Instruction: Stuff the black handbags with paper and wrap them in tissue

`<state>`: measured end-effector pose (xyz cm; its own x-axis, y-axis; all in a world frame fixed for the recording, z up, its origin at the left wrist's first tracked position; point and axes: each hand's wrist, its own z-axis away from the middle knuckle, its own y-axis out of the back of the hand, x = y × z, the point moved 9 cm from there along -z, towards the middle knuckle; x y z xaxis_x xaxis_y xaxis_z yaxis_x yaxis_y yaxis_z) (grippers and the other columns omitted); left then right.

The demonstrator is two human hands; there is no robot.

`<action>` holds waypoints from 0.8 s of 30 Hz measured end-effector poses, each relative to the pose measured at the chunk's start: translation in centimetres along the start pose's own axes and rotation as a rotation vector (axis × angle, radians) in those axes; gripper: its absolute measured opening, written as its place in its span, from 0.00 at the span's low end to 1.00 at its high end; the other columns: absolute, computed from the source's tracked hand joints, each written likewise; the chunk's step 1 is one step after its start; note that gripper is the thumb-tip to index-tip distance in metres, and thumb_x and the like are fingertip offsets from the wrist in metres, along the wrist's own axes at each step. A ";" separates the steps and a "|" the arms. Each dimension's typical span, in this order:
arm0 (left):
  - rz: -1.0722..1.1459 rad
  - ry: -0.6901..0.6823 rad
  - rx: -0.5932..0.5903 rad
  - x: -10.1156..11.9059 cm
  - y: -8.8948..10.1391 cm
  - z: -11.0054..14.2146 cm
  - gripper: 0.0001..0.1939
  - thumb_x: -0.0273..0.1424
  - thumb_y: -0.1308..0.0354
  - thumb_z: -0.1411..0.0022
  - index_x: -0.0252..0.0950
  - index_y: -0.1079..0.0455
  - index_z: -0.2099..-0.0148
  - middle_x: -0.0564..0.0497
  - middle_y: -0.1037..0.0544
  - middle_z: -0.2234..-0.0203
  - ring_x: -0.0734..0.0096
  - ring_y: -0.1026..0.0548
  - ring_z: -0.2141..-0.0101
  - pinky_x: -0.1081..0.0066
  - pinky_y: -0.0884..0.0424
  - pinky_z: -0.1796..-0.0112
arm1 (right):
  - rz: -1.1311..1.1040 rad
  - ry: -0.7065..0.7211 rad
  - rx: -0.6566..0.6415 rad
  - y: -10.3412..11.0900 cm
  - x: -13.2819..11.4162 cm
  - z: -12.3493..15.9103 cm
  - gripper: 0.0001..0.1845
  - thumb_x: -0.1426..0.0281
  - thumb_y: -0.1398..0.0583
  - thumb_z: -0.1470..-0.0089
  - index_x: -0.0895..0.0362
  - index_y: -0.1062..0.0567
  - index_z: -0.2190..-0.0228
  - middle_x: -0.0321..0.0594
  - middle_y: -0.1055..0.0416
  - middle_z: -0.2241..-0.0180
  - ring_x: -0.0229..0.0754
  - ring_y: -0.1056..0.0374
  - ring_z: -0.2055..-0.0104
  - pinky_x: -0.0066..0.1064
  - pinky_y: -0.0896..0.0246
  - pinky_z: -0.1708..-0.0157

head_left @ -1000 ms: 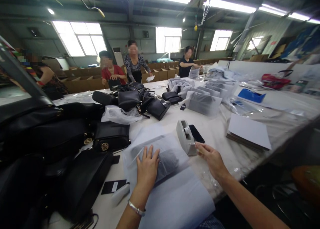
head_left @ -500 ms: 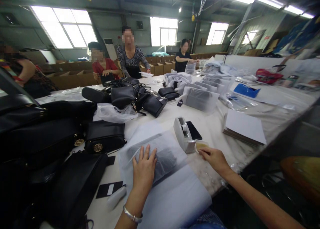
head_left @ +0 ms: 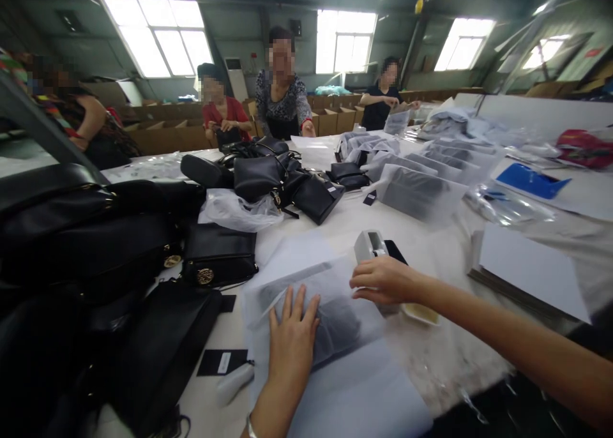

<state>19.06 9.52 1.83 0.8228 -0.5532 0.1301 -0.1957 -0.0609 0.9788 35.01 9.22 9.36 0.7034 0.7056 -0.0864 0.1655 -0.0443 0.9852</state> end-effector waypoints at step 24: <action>0.040 0.028 -0.013 -0.5 -1.2 -0.1 0.25 0.25 0.51 0.33 0.54 0.38 0.38 0.53 0.41 0.35 0.50 0.44 0.36 0.40 0.39 0.45 | -0.010 -0.907 0.190 -0.5 12.2 6.1 0.16 0.60 0.43 0.41 0.54 0.22 0.58 0.44 0.24 0.55 0.48 0.29 0.54 0.36 0.38 0.54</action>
<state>18.92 9.93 0.57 0.8293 -0.5312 0.1733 -0.2220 -0.0287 0.9746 47.67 13.52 6.90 0.9599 -0.1133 -0.2563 0.2284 -0.2135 0.9499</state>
